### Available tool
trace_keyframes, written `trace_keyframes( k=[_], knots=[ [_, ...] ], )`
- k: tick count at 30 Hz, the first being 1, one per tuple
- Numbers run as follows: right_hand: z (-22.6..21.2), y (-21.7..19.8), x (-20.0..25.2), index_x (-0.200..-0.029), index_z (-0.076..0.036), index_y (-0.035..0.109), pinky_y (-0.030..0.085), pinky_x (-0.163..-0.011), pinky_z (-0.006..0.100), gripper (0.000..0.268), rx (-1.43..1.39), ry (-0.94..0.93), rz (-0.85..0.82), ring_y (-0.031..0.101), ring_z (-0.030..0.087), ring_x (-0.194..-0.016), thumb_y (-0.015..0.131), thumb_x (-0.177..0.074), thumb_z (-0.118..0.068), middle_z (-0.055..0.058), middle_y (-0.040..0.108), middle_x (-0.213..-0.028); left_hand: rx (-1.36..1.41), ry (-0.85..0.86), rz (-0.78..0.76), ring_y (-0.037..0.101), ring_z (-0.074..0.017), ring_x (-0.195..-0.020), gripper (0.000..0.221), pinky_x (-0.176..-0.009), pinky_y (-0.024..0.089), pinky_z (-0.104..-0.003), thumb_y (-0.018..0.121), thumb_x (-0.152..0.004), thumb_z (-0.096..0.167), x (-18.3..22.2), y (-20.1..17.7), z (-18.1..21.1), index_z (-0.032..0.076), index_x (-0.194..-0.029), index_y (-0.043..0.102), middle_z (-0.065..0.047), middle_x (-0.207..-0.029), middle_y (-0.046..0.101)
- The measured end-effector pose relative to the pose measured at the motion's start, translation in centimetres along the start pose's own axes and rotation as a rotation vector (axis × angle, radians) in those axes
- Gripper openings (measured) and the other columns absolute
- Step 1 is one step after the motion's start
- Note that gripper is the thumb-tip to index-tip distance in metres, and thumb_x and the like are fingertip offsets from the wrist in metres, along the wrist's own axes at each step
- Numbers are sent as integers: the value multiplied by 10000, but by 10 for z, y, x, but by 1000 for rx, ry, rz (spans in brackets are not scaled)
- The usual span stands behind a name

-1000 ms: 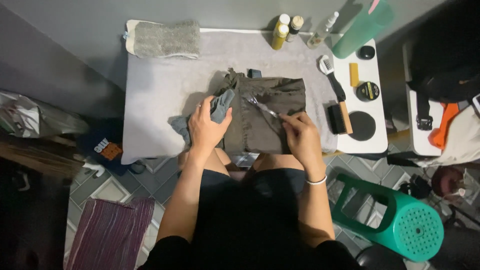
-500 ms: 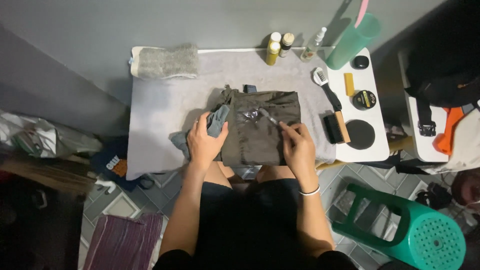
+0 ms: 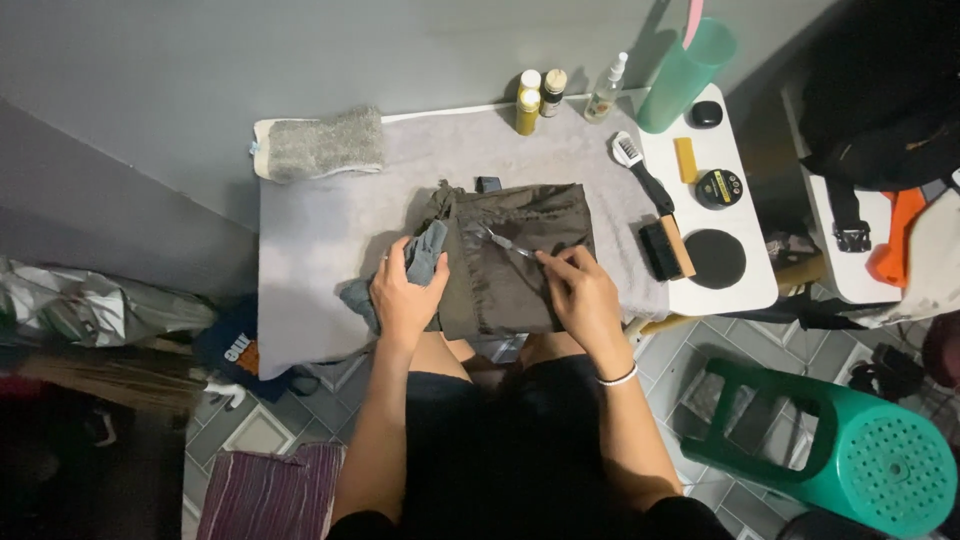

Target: The person is applying a liquid, likely glue or edge paint, to the surface and seams of a small bag using a small applicator tool.

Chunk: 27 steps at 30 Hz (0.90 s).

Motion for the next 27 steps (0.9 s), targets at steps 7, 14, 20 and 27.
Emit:
trace_keyframes(
  k=[7, 14, 20, 27],
  knots=[
    [-2, 13, -2, -1082, -140, 822, 564, -674, 389, 235, 22, -28, -10, 704, 347, -758, 679, -929, -33, 110, 690, -877, 15, 15, 12, 732, -437, -803, 490, -656, 587, -544, 850, -801, 362, 1, 2, -4, 69, -1156, 683, -208, -899, 708],
    [-23, 20, 1, -1116, -89, 800, 579, -680, 392, 225, -11, -39, -16, 713, 374, -798, 669, -941, -35, 158, 683, -892, 48, 13, 18, 731, -420, -788, 479, -659, 589, -514, 844, -799, 374, -1, -4, 0, 80, -1143, 689, -195, -868, 710],
    [-21, 31, 3, -1134, -83, 795, 595, -701, 421, 247, -43, -45, -43, 718, 384, -834, 653, -939, -27, 159, 689, -913, 69, 20, 17, 737, -405, -801, 467, -667, 595, -500, 840, -796, 379, 0, -5, -1, 101, -1138, 687, -186, -866, 714],
    [-20, 29, -1, -1146, -66, 783, 588, -688, 383, 253, -114, -52, -81, 714, 350, -821, 656, -939, 3, 150, 674, -883, 65, -23, -34, 739, -400, -822, 457, -689, 598, -501, 825, -814, 372, -2, -3, 1, 94, -1150, 688, -187, -900, 720]
  ],
)
Point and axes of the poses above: each hand's wrist, its own x-axis away from the middle knuckle, its own y-axis out of the palm, z = x × y, the point moved 7 cm from there along -x, towards the middle knuckle
